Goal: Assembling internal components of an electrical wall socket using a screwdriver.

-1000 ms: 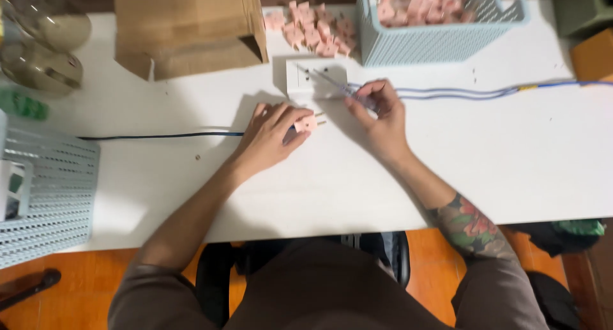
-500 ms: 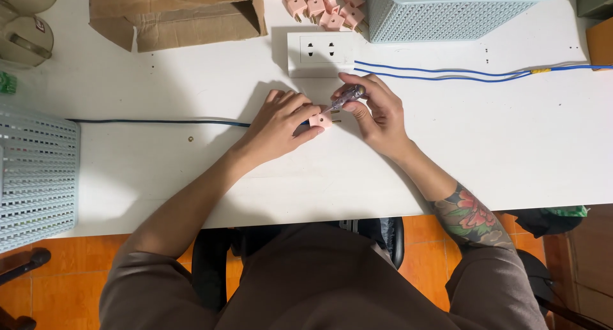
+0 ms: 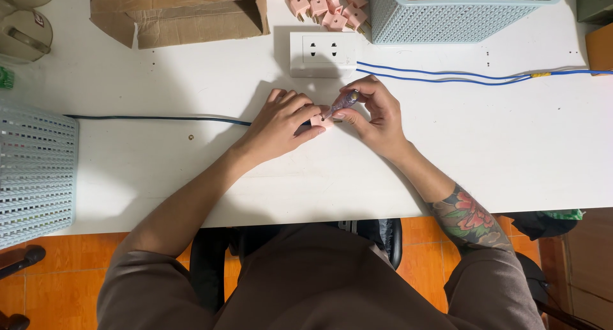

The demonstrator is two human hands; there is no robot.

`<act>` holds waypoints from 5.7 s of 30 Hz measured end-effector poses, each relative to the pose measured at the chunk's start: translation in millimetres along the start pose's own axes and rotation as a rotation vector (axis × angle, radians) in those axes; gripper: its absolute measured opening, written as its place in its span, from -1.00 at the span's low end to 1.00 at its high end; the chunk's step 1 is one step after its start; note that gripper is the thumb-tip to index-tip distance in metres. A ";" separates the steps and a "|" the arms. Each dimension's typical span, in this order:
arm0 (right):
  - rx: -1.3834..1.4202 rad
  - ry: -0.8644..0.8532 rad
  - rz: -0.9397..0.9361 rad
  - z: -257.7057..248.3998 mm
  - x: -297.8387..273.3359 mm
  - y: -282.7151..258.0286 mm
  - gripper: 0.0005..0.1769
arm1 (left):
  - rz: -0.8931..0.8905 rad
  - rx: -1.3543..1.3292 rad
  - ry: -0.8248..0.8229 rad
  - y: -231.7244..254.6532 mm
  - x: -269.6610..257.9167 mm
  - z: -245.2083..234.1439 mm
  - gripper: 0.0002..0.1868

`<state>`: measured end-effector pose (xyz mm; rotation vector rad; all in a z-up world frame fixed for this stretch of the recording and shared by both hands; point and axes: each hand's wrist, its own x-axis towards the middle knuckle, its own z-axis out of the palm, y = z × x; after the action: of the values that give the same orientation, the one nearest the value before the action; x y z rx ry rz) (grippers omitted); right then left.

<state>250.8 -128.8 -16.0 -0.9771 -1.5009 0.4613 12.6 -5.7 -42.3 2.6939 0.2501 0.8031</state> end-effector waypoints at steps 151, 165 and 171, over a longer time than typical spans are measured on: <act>-0.199 -0.021 -0.112 12.6 12.3 -23.5 -0.57 | 0.176 0.199 -0.047 -8.2 13.3 2.1 -0.64; -0.108 -0.020 -0.066 17.1 18.3 -46.2 -0.59 | 0.088 0.160 -0.155 -4.4 15.7 -9.2 -0.47; -0.205 -0.040 -0.124 19.1 11.8 -28.2 -0.60 | 0.037 0.123 -0.242 10.0 23.2 -19.4 -0.50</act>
<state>225.0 -130.7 9.1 -1.0306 -1.6583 0.2424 21.7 -4.3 -11.8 2.8846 0.1987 0.4787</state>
